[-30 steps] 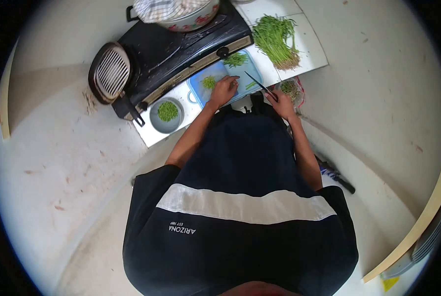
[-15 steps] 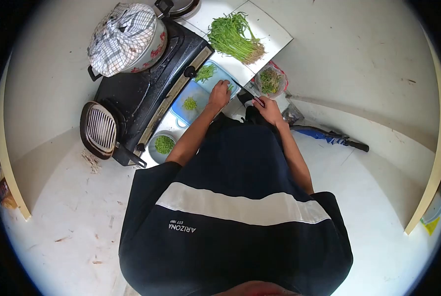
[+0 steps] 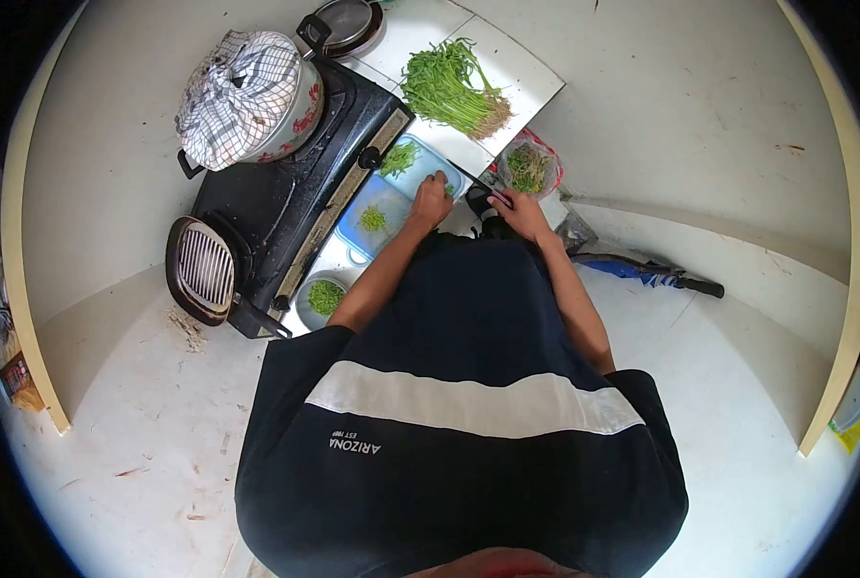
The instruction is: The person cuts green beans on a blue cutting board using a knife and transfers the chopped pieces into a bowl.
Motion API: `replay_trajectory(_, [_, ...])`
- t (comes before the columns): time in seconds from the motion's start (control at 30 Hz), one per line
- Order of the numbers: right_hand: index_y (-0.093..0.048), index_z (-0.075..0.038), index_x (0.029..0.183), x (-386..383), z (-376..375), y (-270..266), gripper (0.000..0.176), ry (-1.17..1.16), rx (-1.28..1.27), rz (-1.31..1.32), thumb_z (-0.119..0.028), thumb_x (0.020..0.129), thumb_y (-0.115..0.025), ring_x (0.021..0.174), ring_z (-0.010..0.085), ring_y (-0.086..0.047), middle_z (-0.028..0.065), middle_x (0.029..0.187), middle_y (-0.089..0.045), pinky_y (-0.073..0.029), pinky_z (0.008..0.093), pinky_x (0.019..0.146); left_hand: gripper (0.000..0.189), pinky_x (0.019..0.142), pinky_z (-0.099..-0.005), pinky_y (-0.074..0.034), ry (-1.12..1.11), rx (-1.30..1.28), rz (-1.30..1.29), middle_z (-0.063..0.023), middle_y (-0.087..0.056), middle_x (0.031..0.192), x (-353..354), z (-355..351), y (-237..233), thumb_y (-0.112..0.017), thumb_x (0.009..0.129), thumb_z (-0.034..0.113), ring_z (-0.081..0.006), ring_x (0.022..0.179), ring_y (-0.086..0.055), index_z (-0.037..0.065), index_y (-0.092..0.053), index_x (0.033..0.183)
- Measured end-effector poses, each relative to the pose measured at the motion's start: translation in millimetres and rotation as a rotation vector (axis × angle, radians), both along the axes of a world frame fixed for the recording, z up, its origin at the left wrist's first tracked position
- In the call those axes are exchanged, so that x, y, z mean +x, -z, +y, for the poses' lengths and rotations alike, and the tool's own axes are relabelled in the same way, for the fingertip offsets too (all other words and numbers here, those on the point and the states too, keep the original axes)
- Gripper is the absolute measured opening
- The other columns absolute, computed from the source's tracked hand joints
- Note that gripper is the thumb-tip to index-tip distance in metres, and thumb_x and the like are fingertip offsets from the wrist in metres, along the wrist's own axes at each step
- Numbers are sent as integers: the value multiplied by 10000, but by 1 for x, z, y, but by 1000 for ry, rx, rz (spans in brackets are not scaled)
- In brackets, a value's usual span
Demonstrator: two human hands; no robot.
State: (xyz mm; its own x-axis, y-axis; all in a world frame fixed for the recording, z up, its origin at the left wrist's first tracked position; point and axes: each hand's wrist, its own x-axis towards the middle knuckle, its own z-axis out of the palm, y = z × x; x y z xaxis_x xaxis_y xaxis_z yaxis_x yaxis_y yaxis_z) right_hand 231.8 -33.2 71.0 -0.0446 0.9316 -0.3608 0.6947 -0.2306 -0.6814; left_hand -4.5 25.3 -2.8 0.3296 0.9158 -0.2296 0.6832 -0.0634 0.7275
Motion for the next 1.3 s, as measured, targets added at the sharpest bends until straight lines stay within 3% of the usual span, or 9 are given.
replay_trajectory(0.1, [-709, 4, 1004, 3, 6, 3, 470, -21, -6, 35, -461, 966, -654, 808, 441, -695, 252, 828, -702, -533, 493, 761, 326, 863, -545, -530, -13, -4, 14, -307, -609, 1025, -3, 0, -1, -644, 788, 15, -497, 953, -623, -26, -572, 1104])
replay_trajectory(0.33, [-728, -15, 1052, -2, 17, 2, 470, -94, 15, 7, -469, 969, -640, 830, 431, -701, 244, 847, -713, -537, 493, 788, 304, 877, -556, -524, 13, -11, -6, -300, -609, 1045, -13, -1, 8, -611, 820, 26, -505, 971, -624, -10, -559, 1117])
replay_trajectory(0.47, [-709, -7, 1030, 3, 25, 7, 460, -125, 57, 65, -460, 967, -658, 778, 422, -683, 238, 803, -684, -526, 467, 727, 304, 886, -561, -520, 7, 0, -15, -309, -603, 1071, -13, -4, 12, -604, 829, 24, -510, 981, -621, -18, -549, 1125])
replay_trajectory(0.53, [-706, -7, 1020, 5, 28, 8, 460, -141, 29, 66, -461, 966, -660, 769, 426, -676, 235, 788, -676, -519, 471, 716, 311, 824, -497, -545, -27, 117, 76, -265, -646, 970, -8, -7, 11, -636, 799, 13, -440, 915, -660, -35, -580, 1100])
replay_trajectory(0.67, [-692, -1, 966, 5, 37, 11, 467, -188, 95, 58, -467, 970, -653, 713, 420, -644, 232, 753, -650, -494, 469, 674, 359, 872, -554, -524, -56, 56, -25, -291, -627, 1035, -14, -6, -2, -639, 823, 34, -494, 962, -638, -32, -543, 1162])
replay_trajectory(0.93, [-673, 6, 888, -18, 73, 8, 467, -387, 41, 90, -453, 971, -665, 667, 382, -623, 211, 718, -630, -478, 451, 645, 450, 754, -393, -551, -393, 118, -199, -161, -632, 927, -52, -24, -32, -707, 769, 8, -293, 812, -655, -8, -569, 1197])
replay_trajectory(1.03, [-666, 9, 893, -37, 84, 11, 465, -484, 9, 110, -449, 976, -664, 650, 355, -615, 202, 704, -620, -472, 441, 639, 446, 742, -374, -548, -507, 140, -187, -144, -630, 913, -71, -48, -39, -701, 775, -4, -269, 792, -651, -6, -576, 1202])
replay_trajectory(1.1, [-677, -8, 940, -52, 92, 9, 468, -620, -77, 60, -471, 983, -632, 802, 427, -679, 232, 801, -683, -509, 485, 735, 444, 742, -373, -546, -609, 106, -193, -143, -631, 909, -79, -68, -45, -697, 780, -5, -263, 792, -652, -7, -574, 1206])
replay_trajectory(1.3, [-682, -3, 955, -91, 102, 18, 466, -877, -82, 82, -465, 986, -630, 806, 425, -683, 230, 799, -685, -513, 488, 741, 429, 761, -390, -544, -863, 43, -148, -145, -635, 916, -91, -130, -54, -687, 797, 5, -280, 806, -658, -8, -569, 1209])
